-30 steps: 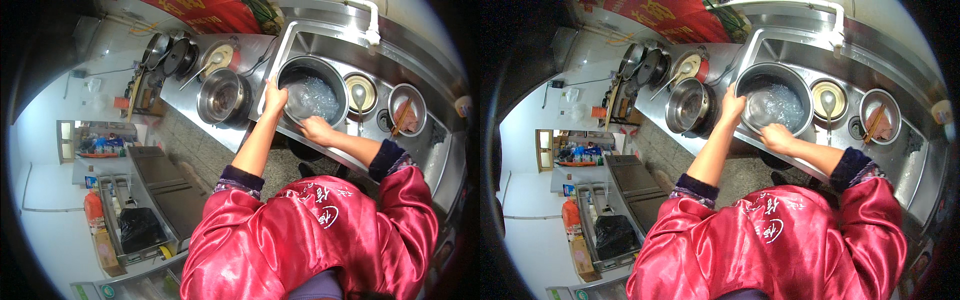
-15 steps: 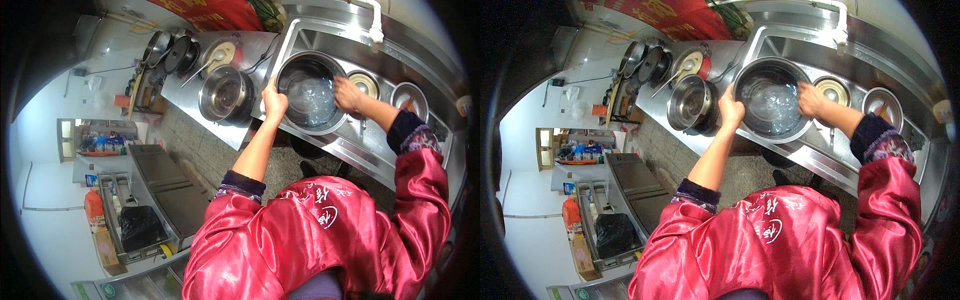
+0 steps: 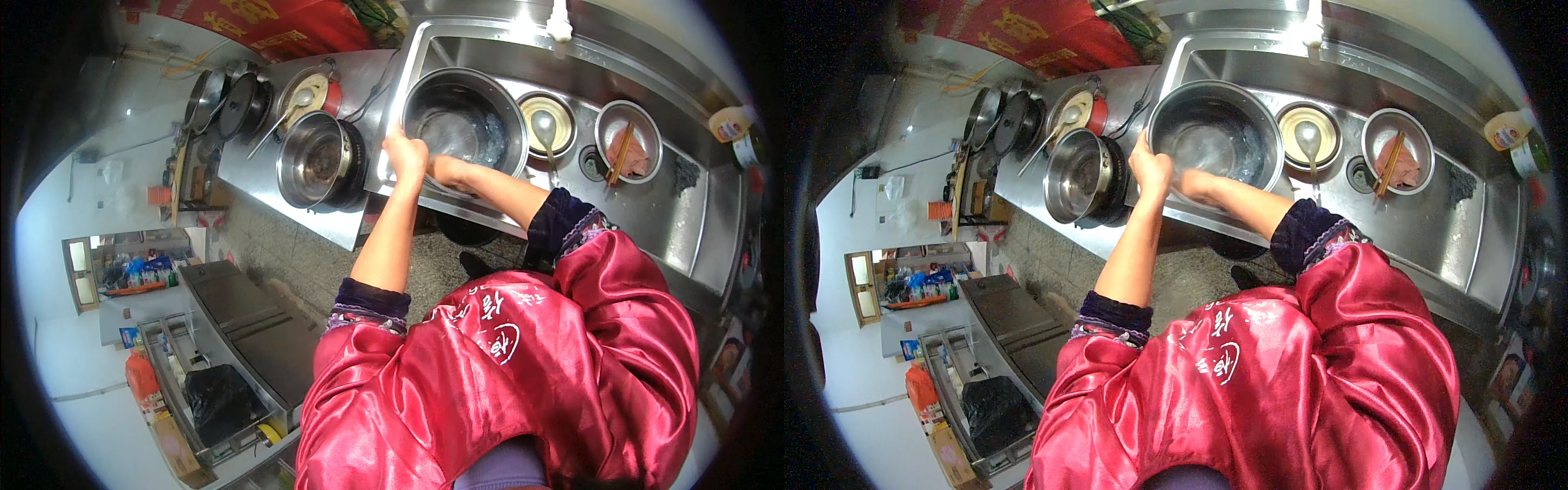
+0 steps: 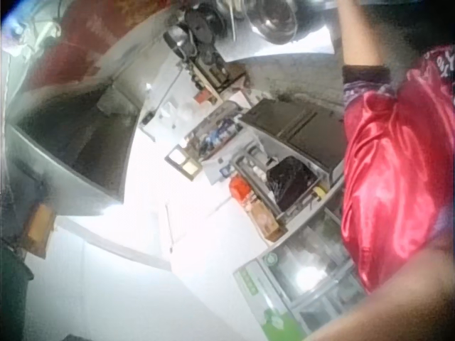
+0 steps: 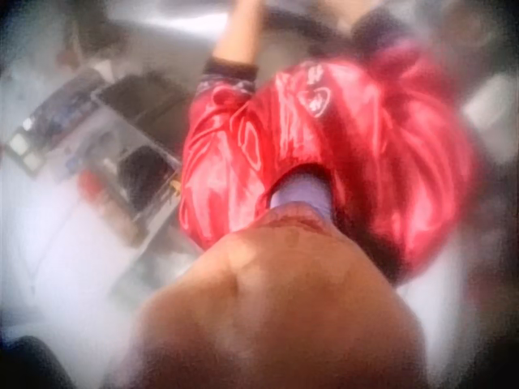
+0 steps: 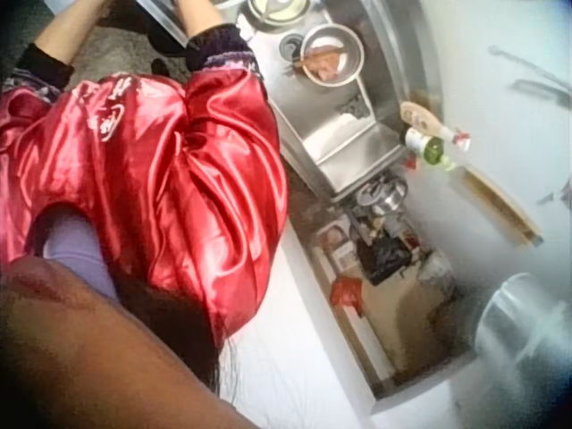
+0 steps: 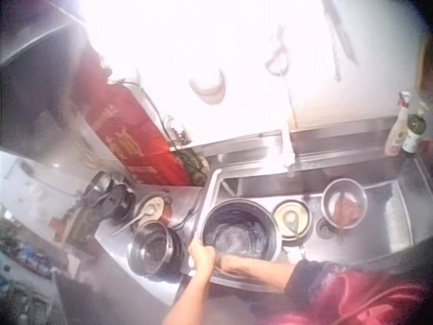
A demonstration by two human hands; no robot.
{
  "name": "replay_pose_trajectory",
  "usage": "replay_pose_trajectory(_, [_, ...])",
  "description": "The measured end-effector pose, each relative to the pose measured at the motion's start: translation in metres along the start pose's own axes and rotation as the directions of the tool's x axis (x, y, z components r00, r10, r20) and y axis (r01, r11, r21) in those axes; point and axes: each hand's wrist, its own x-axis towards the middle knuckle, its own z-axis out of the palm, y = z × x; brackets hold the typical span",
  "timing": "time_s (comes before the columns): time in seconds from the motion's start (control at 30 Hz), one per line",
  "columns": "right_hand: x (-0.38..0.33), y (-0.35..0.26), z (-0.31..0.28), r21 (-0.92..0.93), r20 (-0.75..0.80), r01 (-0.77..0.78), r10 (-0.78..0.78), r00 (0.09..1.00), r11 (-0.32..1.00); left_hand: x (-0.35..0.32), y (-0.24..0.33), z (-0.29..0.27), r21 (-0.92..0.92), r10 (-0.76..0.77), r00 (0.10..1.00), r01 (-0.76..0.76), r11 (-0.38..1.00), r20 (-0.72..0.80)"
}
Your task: The person covers a bowl of food with plastic wrap and places it in a refrigerator. Then they wash several metal bowls and a pot in the sink using a cloth, rinsing each item under running water and placing them aside.
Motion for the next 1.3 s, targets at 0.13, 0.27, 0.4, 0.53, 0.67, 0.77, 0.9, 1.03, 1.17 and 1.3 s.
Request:
replay_pose_trajectory(0.13, [-0.036,-0.022,0.012,0.235,-0.229,0.224,-0.17,0.959,0.946,0.009,-0.01,0.002,0.018,-0.019,1.0,0.019,1.0,0.02])
replay_pose_trajectory(0.27, [-0.088,0.002,-0.026,-0.248,-0.051,0.364,-0.388,0.92,0.898,0.021,-0.018,0.004,0.064,-0.028,0.998,0.025,0.998,0.051])
replay_pose_trajectory(0.4, [-0.117,0.032,-0.062,-0.666,0.126,0.372,-0.395,0.91,0.646,0.025,-0.012,0.002,0.045,-0.09,0.985,0.084,0.995,0.147])
replay_pose_trajectory(0.53, [-0.103,0.017,-0.037,-0.645,-0.011,0.29,-0.387,0.922,0.707,0.005,0.003,0.006,-0.06,-0.217,0.958,0.232,0.971,0.188])
replay_pose_trajectory(0.67, [-0.083,-0.016,0.001,-0.311,-0.377,0.186,-0.3,0.876,0.932,-0.011,0.013,0.017,0.016,-0.036,0.999,0.036,0.999,-0.003])
replay_pose_trajectory(0.77, [-0.098,-0.004,0.003,-0.333,-0.293,0.294,-0.394,0.871,0.896,-0.007,0.01,0.01,-0.116,0.007,1.0,-0.008,0.993,-0.006])
replay_pose_trajectory(0.9, [-0.119,0.052,-0.058,-0.647,0.064,0.409,-0.488,0.87,0.644,0.0,0.0,-0.006,-0.084,-0.033,0.999,0.032,0.996,-0.015])
replay_pose_trajectory(1.03, [-0.064,0.069,-0.157,-0.939,0.292,0.331,-0.716,0.634,-0.09,-0.004,-0.007,-0.01,-0.02,0.075,0.997,-0.075,0.997,0.0])
replay_pose_trajectory(1.17, [-0.004,0.061,-0.144,-0.845,0.254,-0.165,-0.655,0.712,-0.508,-0.012,-0.01,-0.014,-0.009,0.002,0.999,-0.001,1.0,0.046])
replay_pose_trajectory(1.3, [0.002,0.064,-0.067,-0.975,-0.224,-0.214,-0.228,0.948,0.068,-0.011,-0.006,-0.017,0.03,-0.1,0.995,0.1,0.995,-0.013])
